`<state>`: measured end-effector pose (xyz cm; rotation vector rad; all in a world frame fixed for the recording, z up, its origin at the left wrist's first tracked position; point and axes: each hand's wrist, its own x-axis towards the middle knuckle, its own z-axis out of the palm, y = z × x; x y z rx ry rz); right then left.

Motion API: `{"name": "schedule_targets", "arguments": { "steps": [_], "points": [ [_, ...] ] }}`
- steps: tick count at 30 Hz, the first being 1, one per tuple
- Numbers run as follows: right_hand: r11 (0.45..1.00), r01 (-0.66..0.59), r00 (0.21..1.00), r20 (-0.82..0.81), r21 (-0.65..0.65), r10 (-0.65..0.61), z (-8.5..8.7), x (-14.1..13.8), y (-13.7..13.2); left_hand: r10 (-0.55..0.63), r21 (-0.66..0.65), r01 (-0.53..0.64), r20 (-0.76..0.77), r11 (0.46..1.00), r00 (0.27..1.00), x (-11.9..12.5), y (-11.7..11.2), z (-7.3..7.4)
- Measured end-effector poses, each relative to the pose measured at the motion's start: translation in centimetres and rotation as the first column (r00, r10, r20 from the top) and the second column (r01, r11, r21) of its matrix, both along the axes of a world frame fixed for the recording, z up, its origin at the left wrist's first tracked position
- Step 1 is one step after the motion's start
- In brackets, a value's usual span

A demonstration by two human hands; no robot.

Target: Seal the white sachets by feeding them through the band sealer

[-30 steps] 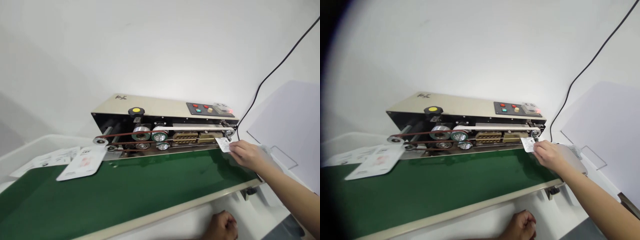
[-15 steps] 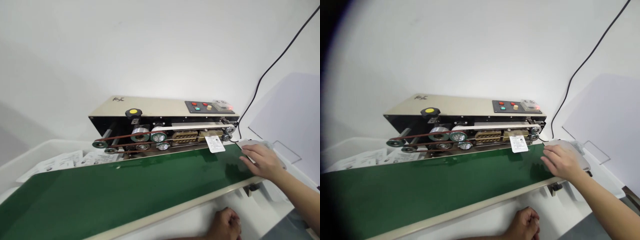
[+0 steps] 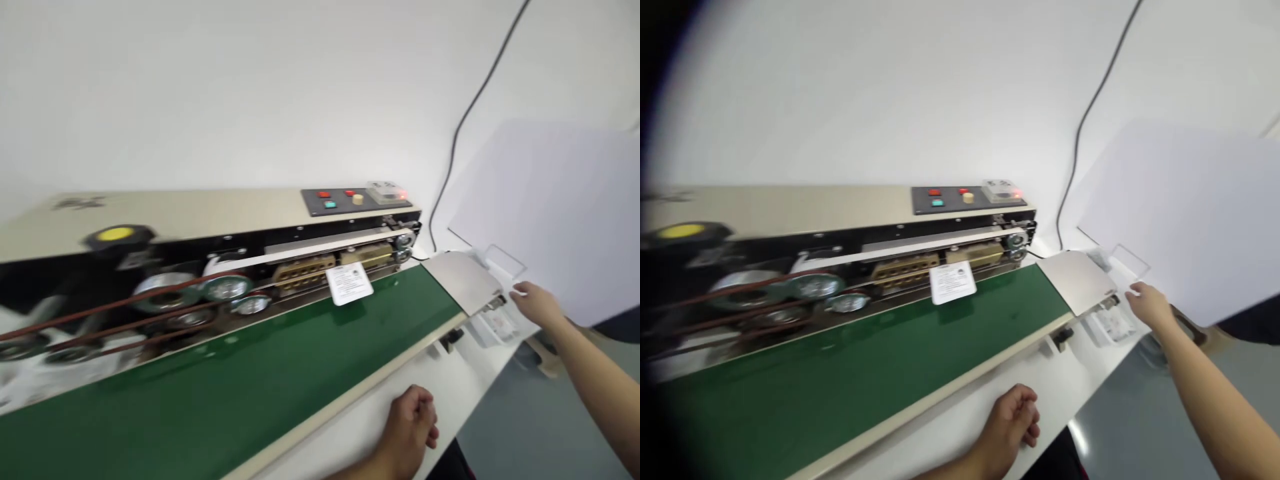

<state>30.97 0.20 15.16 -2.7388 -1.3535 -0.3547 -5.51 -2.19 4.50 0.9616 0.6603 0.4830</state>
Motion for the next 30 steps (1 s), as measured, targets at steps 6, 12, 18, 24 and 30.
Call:
{"name": "schedule_targets", "arguments": {
  "steps": [6, 12, 18, 24, 30],
  "points": [
    [0.976, 0.059, 0.986, -0.139, -0.208, -0.089, -3.5, 1.0, -0.4, 0.026, -0.042, -0.026, 0.006, 0.999, 1.0, 0.1, -0.2, -0.8],
    [0.95, -0.047, 0.947, -0.315, -0.31, -0.056, -4.7, 1.5, 0.6, 0.059, -0.037, -0.059, -0.024, 0.998, 0.998, 0.2, -0.3, -1.2],
    [0.897, -0.147, 0.928, -0.373, -0.417, -0.021, -5.6, 1.3, 0.8, 0.06, -0.021, -0.061, -0.034, 0.998, 0.998, 0.1, -0.3, -0.7],
    [0.913, -0.068, 0.965, -0.258, -0.401, -0.042, -5.8, -0.2, 1.1, 0.034, -0.025, -0.035, -0.027, 0.999, 0.999, 0.0, -0.2, -0.4],
    [0.947, 0.012, 0.977, -0.199, -0.32, -0.079, -4.9, -1.9, 1.0, -0.061, -0.014, 0.061, -0.003, 0.998, 0.998, -0.1, 0.2, -1.0]
  ]
}}
